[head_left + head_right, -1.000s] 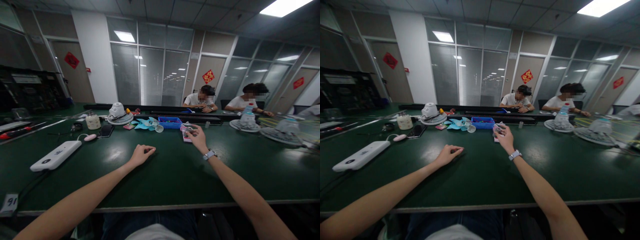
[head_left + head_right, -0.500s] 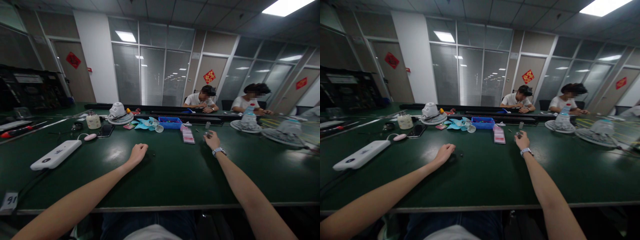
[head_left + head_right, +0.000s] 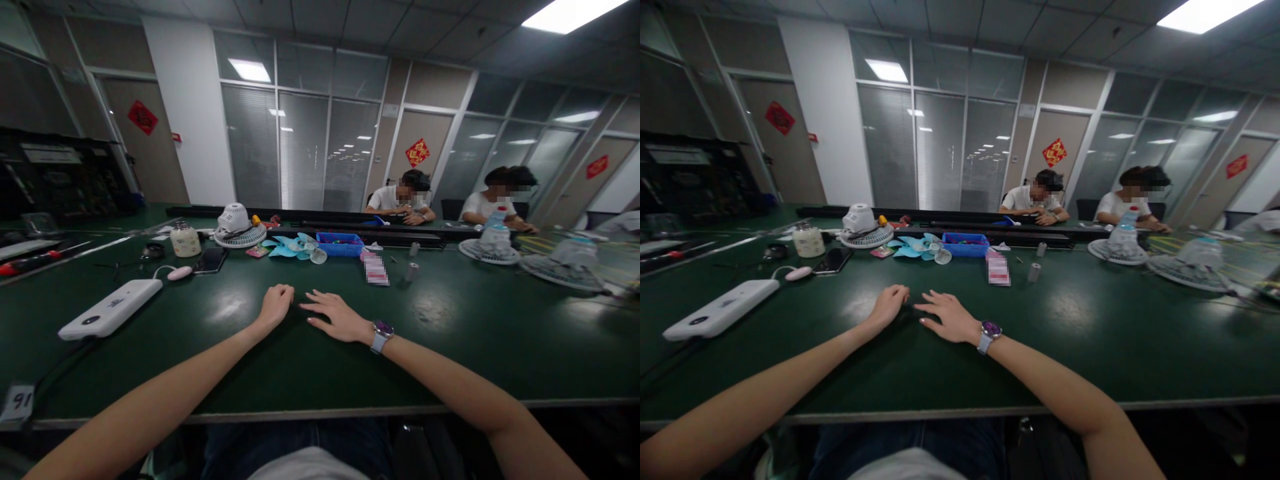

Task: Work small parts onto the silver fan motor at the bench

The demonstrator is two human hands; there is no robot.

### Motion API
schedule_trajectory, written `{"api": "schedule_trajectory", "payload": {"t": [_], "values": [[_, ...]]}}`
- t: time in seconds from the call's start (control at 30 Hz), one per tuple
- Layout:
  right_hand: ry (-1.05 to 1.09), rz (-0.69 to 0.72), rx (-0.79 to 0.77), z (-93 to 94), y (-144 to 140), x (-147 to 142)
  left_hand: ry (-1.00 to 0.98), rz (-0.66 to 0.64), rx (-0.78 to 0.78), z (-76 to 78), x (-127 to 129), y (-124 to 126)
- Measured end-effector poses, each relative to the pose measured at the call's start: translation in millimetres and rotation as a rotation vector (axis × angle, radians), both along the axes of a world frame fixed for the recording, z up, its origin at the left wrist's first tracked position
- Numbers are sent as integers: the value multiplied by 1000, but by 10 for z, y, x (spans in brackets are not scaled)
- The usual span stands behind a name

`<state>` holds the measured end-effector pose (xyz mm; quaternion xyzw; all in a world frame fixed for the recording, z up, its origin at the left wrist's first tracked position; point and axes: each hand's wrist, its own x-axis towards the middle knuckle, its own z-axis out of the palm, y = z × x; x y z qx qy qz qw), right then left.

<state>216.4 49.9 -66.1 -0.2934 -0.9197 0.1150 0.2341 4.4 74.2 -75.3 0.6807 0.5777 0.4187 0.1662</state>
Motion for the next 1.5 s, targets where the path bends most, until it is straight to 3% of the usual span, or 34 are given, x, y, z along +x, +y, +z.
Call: {"api": "schedule_trajectory", "payload": {"t": [0.2, 0.37, 0.47, 0.67, 0.77, 0.87, 1.2, 1.5], "values": [[71, 28, 54, -24, 26, -52, 18, -15, -3, -24, 25, 3], [141, -90, 61, 13, 48, 90, 41, -18, 3, -50, 3, 20], [176, -271, 132, 111, 222, 416, 49, -28, 2, -71, -14, 41], [318, -919, 320, 385, 824, 1486, 73, -41, 13, -75, -7, 40], [280, -1094, 359, 374, 1013, 1916, 85, -49, 27, -83, -5, 43], [239, -1190, 370, 293, 1133, 2148, 88, -53, 31, -89, -6, 48], [293, -1347, 339, 139, 1324, 2358, 81, -74, 31, -70, 0, 16], [365, -1313, 262, -13, 1415, 2648, 85, -67, 22, -45, 16, -3]]}}
